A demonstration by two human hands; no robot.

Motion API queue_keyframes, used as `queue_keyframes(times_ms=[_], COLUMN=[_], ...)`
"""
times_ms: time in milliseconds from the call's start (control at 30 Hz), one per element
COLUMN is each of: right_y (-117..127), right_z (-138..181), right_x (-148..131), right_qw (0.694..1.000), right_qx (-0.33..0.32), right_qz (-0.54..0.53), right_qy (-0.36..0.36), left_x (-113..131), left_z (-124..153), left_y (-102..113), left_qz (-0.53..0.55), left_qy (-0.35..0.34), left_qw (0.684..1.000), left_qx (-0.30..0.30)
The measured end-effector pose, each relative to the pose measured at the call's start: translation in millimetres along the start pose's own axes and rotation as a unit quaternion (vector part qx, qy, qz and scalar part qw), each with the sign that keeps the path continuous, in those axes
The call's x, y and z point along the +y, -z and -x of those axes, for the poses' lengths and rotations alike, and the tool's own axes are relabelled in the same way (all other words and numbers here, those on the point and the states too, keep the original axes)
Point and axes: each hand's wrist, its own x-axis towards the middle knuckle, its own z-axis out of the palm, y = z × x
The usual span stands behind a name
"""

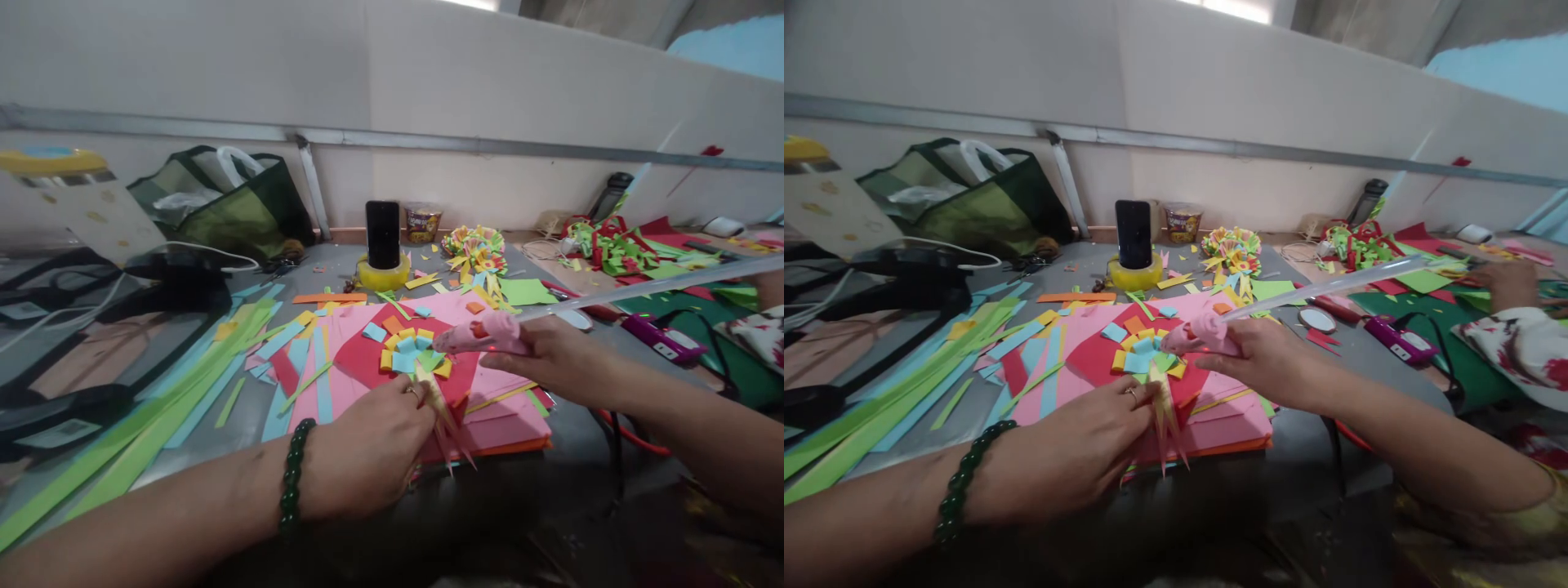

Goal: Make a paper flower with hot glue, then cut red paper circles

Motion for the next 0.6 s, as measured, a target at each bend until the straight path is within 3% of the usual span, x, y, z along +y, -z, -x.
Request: queue_keyframes(times_ms=[233,367,600], right_y=[-11,-11,-11], right_z=[-20,-21,-19], right_x=[-15,-22,-8], right_qw=[0.991,0.988,0.989], right_qx=[-0.05,-0.064,-0.05], right_qz=[0.122,0.141,0.139], right_qy=[0.014,0.022,0.02], left_x=[0,1,1], left_z=[-2,-3,-1], left_y=[-1,1,-7], left_qz=[-0.009,-0.023,-0.062], left_qy=[-0.011,-0.014,-0.02], left_qw=[1.0,0.999,0.998], left_qx=[0.005,-0.024,0.022])
